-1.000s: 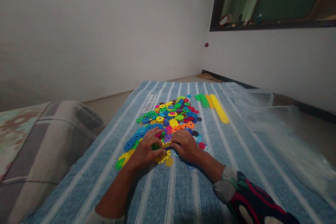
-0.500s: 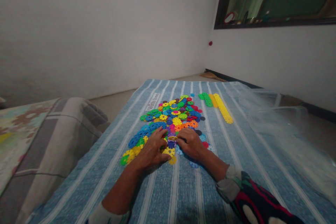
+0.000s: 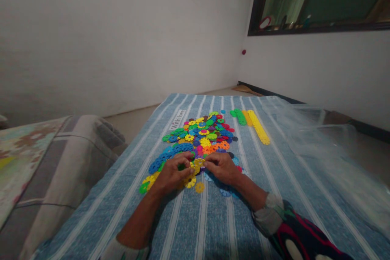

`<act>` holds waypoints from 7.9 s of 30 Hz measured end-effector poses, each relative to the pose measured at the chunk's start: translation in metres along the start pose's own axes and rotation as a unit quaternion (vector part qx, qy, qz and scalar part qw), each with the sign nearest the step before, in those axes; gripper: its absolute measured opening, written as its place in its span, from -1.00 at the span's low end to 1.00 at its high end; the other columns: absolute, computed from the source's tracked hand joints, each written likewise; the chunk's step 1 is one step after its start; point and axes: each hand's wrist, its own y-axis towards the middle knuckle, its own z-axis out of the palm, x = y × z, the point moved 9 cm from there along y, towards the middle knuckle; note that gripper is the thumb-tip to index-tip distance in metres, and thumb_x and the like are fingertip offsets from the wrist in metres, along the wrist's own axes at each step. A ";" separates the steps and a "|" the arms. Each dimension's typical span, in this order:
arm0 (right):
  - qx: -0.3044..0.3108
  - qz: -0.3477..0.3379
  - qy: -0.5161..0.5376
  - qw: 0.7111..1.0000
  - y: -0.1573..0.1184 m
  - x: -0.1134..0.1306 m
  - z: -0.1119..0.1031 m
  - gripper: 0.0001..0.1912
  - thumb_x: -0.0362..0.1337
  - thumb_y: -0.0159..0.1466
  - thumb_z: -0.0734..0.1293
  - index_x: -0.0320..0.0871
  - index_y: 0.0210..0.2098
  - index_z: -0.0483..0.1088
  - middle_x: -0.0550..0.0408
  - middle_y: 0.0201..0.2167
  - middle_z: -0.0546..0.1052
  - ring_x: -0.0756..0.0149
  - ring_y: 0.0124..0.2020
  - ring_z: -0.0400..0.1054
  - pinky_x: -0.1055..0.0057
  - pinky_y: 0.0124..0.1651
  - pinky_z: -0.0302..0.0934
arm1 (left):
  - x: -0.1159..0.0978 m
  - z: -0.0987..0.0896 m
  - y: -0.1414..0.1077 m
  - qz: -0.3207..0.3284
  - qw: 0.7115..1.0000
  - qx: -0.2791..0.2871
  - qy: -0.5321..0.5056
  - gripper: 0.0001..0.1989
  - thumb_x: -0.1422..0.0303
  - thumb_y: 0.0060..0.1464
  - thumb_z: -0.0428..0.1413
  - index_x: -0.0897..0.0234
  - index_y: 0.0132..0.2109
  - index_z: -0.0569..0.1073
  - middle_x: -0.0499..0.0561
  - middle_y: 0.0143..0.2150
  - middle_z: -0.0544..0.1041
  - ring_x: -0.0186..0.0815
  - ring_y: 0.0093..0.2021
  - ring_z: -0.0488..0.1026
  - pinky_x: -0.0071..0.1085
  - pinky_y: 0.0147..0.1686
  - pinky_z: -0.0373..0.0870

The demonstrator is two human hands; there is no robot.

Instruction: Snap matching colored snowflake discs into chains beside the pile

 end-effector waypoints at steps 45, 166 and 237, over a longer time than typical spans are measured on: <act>0.067 0.293 -0.484 0.822 -0.026 -0.101 -0.227 -0.74 -0.35 0.24 0.29 -0.17 -0.16 0.60 -0.14 -0.12 0.60 0.16 -0.11 0.47 0.44 -0.25 0.15 | -0.012 0.000 0.002 -0.008 0.998 -0.027 0.049 -0.69 0.14 -0.06 0.19 0.23 -0.60 0.44 -0.04 -0.62 0.41 -0.33 -0.57 0.31 -0.43 -0.53 0.21; 0.000 0.103 0.120 0.987 -0.007 -0.017 0.004 -0.81 -0.18 0.10 0.36 -0.17 -0.52 0.40 0.22 -0.59 0.40 0.45 -0.54 0.20 0.50 -0.45 0.06 | -0.013 0.000 -0.001 0.083 0.983 -0.080 0.141 -0.83 0.23 0.08 0.16 0.20 -0.37 0.57 0.13 -0.08 0.60 -0.07 0.10 0.43 -0.02 0.20 0.27; 0.015 0.143 0.174 0.974 -0.008 -0.023 0.011 -0.93 -0.28 0.07 0.36 -0.14 -0.44 0.46 0.24 -0.65 0.43 0.43 -0.62 0.30 0.52 -0.54 0.14 | 0.008 0.028 -0.009 -0.163 0.928 -0.029 -0.335 -0.71 0.26 -0.24 0.40 0.34 -0.39 0.56 0.00 -0.46 0.61 -0.34 -0.47 0.51 -0.34 -0.31 0.48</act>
